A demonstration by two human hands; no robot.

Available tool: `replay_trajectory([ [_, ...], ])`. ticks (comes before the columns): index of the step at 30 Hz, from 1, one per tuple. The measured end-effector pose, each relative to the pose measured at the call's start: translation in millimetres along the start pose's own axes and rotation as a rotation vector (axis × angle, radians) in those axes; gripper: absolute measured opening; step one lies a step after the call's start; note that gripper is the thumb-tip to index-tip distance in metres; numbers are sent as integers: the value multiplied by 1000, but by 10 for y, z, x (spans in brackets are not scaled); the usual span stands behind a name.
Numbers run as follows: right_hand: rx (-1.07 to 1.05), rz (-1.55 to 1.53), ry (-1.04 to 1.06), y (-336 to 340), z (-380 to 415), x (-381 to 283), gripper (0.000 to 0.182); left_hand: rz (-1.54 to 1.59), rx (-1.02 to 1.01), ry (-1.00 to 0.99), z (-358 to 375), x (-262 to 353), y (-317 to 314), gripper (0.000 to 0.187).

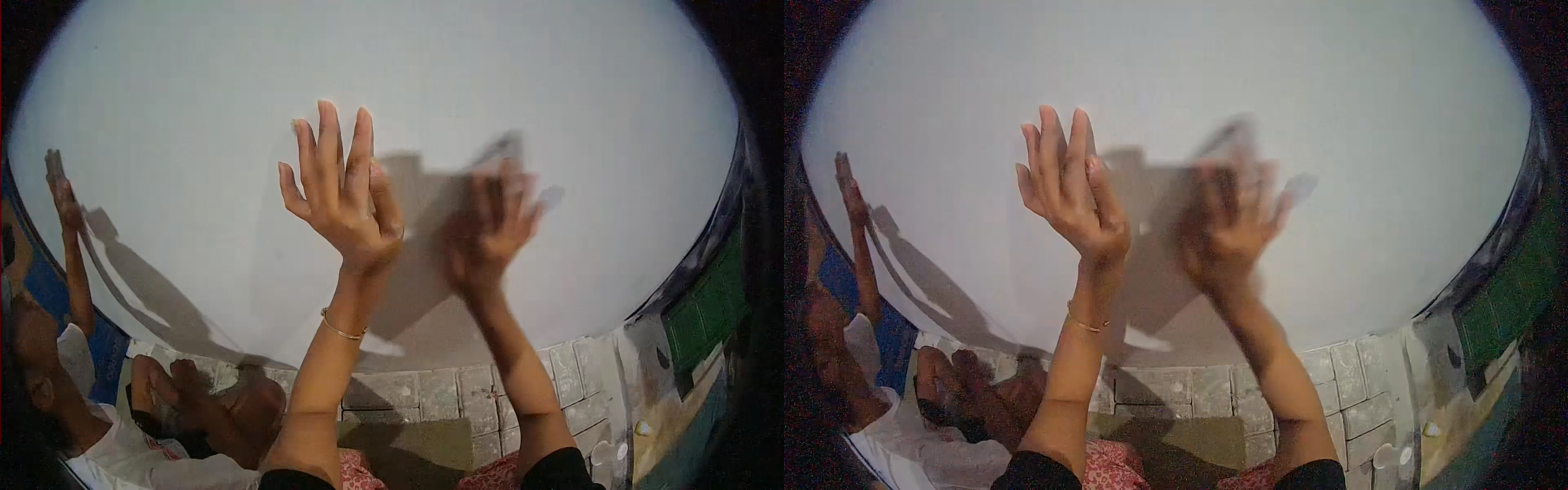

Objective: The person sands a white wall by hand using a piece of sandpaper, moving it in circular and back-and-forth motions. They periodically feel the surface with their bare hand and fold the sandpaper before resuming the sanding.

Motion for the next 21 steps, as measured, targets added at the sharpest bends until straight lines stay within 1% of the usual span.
replay_trajectory([
  [2, -253, -46, 358, -309, 332, -320, 62, -10, -24, 3, -13, 46, -38, 39],
  [3, -255, -41, 354, -259, 292, -284, 62, -6, -28, 2, -13, 54, -54, 39],
  [5, -252, 107, 220, -70, 76, -15, 62, 72, 15, 7, -5, 37, -40, 39],
  [6, -71, 57, 128, 117, -35, 210, 63, 66, 16, 14, 12, 12, -38, 39],
  [7, 2, 80, -6, 267, -133, 475, 63, 39, -21, -40, 31, 21, -62, 38],
  [8, 94, 53, -50, 445, -258, 588, 62, 12, -55, -95, 53, 41, -88, 38],
  [9, 202, -4, -130, 559, -325, 678, 59, 39, -31, -90, 59, 43, -119, 38],
  [10, 194, -7, -127, 521, -323, 671, 59, 34, -33, -84, 58, 60, -145, 38],
  [12, 221, 23, -190, 409, -227, 596, 59, 50, -9, -48, 42, 101, -130, 38],
  [13, 160, 21, -153, 242, -136, 428, 58, 44, -15, -62, 45, 123, -138, 38],
  [14, 57, -12, -15, 86, -31, 205, 56, 48, -15, -66, 40, 140, -121, 38],
  [15, -120, 2, 19, -58, 61, 12, 56, 56, -27, -62, 35, 153, -107, 39],
  [16, -129, 63, 254, -118, 107, -100, 55, 64, -38, -61, 27, 156, -106, 40],
  [17, -123, 75, 199, -59, 66, -5, 53, 71, 2, -89, 57, 149, -122, 42],
  [18, -120, 80, 145, 35, 4, 128, 50, 65, 1, -93, 52, 158, -106, 42],
  [19, 26, -5, 40, 183, -109, 325, 48, -15, -15, -92, 52, 165, -89, 43],
  [21, 219, 25, -106, 478, -344, 544, 51, -117, -83, -96, 104, 151, -125, 47],
])
Point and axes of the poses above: each hand's wrist, its own z-axis away from the middle knuckle, its own y-axis out of the back of the hand, x = y × z, the point moved 7 cm from there along -z, towards the middle knuckle, and after that the axes turned 11 degrees about -z, right-handed, at the moved point
